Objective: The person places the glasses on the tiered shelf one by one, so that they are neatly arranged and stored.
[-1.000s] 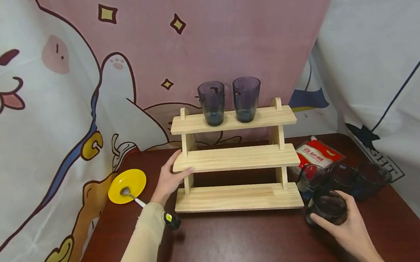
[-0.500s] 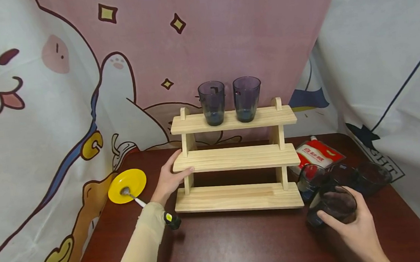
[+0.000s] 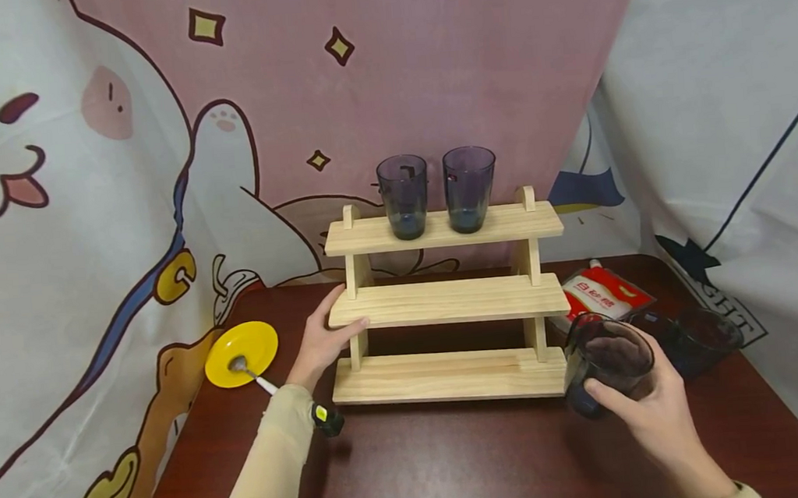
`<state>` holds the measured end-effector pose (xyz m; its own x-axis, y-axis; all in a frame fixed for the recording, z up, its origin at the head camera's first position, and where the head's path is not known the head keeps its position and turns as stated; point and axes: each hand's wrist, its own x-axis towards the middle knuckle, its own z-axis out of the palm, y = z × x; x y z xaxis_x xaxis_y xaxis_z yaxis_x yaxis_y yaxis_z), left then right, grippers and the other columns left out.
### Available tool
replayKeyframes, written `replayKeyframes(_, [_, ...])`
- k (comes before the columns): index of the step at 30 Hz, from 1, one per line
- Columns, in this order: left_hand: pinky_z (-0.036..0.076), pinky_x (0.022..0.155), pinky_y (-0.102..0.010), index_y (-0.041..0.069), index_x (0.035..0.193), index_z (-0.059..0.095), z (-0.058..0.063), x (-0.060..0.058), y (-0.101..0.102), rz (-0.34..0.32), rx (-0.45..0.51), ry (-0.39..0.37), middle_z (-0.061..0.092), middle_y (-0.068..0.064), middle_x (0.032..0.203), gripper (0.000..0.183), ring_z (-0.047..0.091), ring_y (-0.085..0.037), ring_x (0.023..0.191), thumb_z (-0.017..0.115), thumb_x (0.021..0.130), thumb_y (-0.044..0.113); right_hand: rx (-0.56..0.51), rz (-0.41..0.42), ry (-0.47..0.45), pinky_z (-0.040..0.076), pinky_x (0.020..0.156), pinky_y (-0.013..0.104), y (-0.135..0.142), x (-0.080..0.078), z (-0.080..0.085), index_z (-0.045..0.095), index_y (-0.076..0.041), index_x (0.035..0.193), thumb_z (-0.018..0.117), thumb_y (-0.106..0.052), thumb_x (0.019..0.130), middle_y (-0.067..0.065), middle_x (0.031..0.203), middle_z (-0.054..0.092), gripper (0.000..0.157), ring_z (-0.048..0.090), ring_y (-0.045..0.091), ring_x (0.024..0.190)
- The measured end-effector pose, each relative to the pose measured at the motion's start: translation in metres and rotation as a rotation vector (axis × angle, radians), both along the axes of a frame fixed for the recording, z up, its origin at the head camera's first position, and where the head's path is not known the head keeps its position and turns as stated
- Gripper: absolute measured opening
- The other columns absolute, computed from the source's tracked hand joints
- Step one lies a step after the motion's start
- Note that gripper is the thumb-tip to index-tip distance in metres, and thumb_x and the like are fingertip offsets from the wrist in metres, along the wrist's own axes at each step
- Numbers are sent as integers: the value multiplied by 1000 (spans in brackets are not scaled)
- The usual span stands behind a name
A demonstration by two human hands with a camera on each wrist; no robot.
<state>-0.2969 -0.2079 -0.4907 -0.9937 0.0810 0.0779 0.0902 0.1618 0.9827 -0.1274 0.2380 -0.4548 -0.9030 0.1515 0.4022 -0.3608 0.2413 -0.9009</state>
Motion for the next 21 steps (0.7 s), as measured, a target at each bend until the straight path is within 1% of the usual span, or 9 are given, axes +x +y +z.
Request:
replayKeyframes(2, [63,85,-49,38,160,43,0,0,0,-3,7,-7,51,-12,156,88,67,-35,116,89,88,21,-34,42,14,54,92,14,-7,-5,4,44,-1,154,75,23,82,6,130,65,82,63,12,119])
replayKeyframes(7, [63,85,-48,38,160,43,-1,0,0,1,-12,-7,50,-11,156,88,67,-34,115,89,87,22,-57,104,28,54,93,16,-26,-21,13,46,-3,154,76,18,84,7,132,64,79,63,14,120])
replayKeyframes(9, [63,85,-47,39,159,43,0,0,0,4,-19,-3,50,-9,157,87,67,-33,115,89,88,24,-57,111,30,54,94,16,-35,-29,16,46,-5,155,77,16,85,8,132,64,79,64,14,119])
replayKeyframes(15, [62,86,-48,41,158,44,0,0,-2,4,-19,8,49,-8,157,85,67,-35,116,89,88,27,-147,152,3,54,97,19,-63,-56,27,49,-10,154,79,12,86,12,128,66,78,67,18,116])
replayKeyframes(18, [62,86,-48,41,159,44,0,0,-2,10,-37,14,48,-7,158,85,67,-35,115,89,88,29,-139,175,-9,55,97,21,-76,-70,31,48,-13,155,80,7,88,14,130,65,77,67,19,117])
replayKeyframes(21, [63,85,-47,40,159,44,-1,0,-2,10,-45,16,48,-7,158,85,68,-34,114,89,88,30,-108,197,-9,55,97,21,-87,-81,33,47,-16,156,81,2,89,15,135,62,77,65,19,120])
